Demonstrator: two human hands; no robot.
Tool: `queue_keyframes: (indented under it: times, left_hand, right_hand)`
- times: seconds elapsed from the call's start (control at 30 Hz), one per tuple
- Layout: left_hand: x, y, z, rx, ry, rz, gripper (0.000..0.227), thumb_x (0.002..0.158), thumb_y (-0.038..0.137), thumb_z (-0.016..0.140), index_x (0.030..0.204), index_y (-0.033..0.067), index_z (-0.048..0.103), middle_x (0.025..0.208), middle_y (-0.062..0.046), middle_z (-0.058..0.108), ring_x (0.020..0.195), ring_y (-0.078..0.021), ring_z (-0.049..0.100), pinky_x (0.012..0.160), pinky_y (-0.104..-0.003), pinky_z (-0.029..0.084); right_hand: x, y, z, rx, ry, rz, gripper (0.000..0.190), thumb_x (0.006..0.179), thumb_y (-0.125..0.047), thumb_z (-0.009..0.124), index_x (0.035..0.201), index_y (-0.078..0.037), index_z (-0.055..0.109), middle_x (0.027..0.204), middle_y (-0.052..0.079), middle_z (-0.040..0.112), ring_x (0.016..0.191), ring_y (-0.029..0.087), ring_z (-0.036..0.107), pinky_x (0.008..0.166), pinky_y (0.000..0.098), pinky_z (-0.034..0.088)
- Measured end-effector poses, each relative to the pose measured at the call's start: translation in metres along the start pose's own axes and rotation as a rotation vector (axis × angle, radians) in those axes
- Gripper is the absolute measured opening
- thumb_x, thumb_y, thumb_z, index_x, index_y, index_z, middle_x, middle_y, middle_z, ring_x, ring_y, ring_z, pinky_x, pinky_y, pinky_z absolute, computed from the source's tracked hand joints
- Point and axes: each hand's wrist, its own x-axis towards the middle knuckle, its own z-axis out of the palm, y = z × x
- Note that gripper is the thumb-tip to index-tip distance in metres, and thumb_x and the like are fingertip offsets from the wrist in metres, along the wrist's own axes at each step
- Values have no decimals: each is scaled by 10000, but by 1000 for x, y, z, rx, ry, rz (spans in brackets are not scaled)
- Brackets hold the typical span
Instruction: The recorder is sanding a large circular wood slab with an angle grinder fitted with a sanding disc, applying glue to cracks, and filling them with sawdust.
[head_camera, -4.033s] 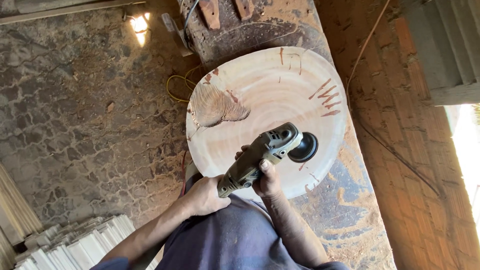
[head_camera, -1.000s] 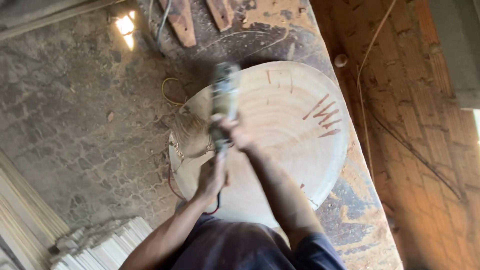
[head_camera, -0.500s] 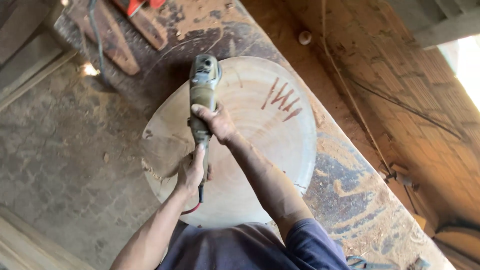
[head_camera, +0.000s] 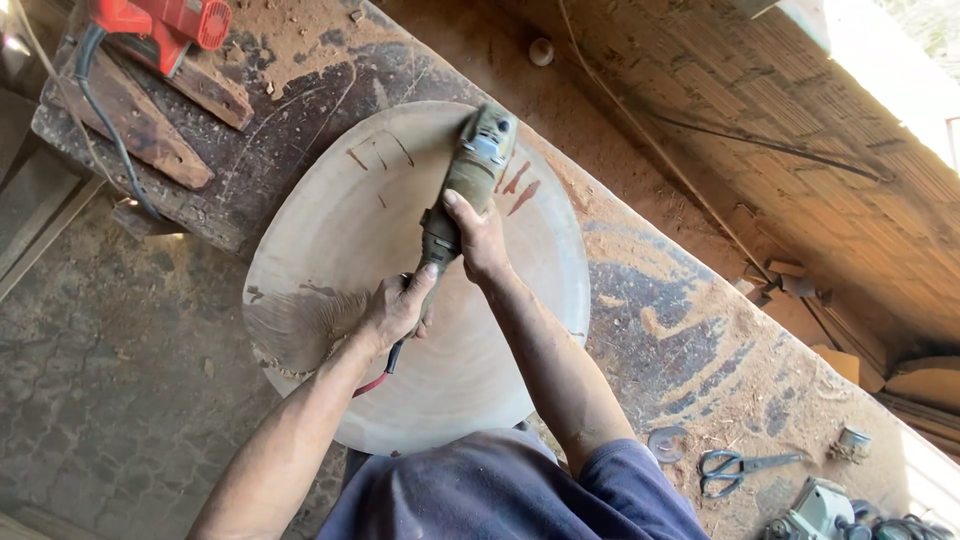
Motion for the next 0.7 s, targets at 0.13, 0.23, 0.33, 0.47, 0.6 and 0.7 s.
queue_keyframes:
  times: [0.13,0.23,0.33,0.47,0.6,0.7]
  left_hand:
    - [-8,-8,15,56,-109,-5,745,934,628,586,513,13,614,376,-152,535,330,-236,585,377,-314,511]
    - [-14,-28,28,160,-213,-29,730,919,641,590,555,9,612,413,-155,557,391,-262,626,436,-354,537]
    - [-21,-53,42,193,-277,-49,712,903,659,606,580,24,599,432,-154,564,424,-257,643,480,-354,549]
    - [-18,-42,40,90,-254,-50,761,912,730,569,569,52,598,405,-137,532,434,-258,649,504,-347,540]
    - [-19,-18,19,-38,-53,-24,750,925,691,578,484,85,601,379,-104,551,350,-200,607,401,-282,505]
    - [-28,-20,-4,-161,108,-62,746,945,658,554,482,74,592,373,-119,538,317,-190,554,361,-285,476]
  right_hand:
    - [-37,-3,-17,165,133,24,359,874,-268,833,1121,-60,674,940,69,680,866,177,658,790,402,593]
    - [-63,25,-52,236,244,26,395,875,-248,832,1159,-29,665,955,121,700,835,234,696,768,450,613]
    - [-84,33,-66,238,304,49,363,903,-244,792,1150,-19,649,933,126,699,801,226,705,730,425,620]
    - [-59,31,-56,162,198,8,317,921,-217,766,1130,-8,652,879,108,658,709,193,696,629,360,646]
    - [-19,25,-13,64,54,55,406,888,-291,811,1148,-22,654,939,113,665,852,224,680,724,465,617]
    - [-3,38,45,-92,-91,204,399,861,-381,819,1061,-64,681,835,84,635,728,216,659,576,421,576]
